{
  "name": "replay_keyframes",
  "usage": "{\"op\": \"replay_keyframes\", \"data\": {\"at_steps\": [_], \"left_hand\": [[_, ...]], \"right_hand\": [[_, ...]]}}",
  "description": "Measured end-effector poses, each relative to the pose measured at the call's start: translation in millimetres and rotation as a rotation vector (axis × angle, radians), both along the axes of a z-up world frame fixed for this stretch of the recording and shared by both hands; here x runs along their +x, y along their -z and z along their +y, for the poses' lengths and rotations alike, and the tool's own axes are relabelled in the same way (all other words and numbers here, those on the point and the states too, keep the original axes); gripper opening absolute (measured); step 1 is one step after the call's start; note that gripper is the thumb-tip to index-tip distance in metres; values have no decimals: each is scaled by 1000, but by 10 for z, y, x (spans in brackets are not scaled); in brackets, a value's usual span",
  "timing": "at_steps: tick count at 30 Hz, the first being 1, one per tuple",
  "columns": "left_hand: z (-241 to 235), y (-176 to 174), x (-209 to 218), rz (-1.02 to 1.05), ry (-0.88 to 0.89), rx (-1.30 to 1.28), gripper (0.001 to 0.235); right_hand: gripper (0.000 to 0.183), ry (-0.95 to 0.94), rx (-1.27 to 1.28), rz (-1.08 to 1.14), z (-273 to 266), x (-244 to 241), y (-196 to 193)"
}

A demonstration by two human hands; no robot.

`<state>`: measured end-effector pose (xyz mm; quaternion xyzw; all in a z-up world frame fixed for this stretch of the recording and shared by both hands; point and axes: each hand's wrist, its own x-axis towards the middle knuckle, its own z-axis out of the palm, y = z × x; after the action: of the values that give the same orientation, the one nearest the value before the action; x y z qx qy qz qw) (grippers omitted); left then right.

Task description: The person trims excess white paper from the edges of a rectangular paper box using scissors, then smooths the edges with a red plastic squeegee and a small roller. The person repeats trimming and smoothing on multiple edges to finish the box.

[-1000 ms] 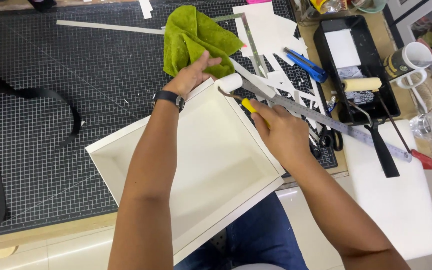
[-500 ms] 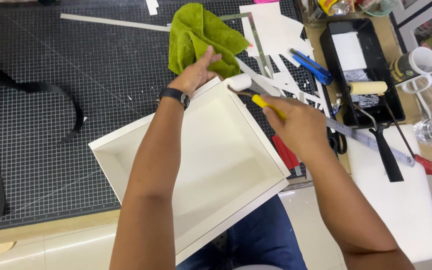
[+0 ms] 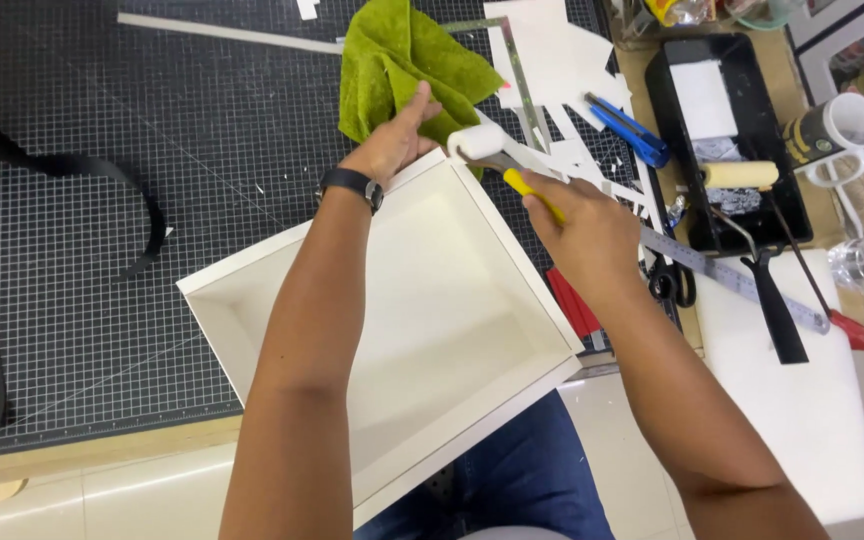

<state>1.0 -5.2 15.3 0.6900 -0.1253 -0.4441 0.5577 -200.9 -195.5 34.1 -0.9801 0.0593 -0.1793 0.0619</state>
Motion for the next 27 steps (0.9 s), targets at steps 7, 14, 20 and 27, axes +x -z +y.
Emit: {"op": "replay_keyframes", "data": {"at_steps": [7, 14, 20, 27], "left_hand": [[16, 5, 4, -34, 14, 9, 115], [13, 46, 9, -50, 12, 15, 121], [23, 31, 25, -56, 44, -54, 126], [26, 63, 39, -92, 87, -107, 133]], "right_hand": [[28, -50, -1, -47, 48, -66, -8], [25, -74, 113, -147, 53, -184, -108], [33, -80, -85, -10, 109, -806, -82], [37, -29, 36, 100, 65, -1646, -728]]}}
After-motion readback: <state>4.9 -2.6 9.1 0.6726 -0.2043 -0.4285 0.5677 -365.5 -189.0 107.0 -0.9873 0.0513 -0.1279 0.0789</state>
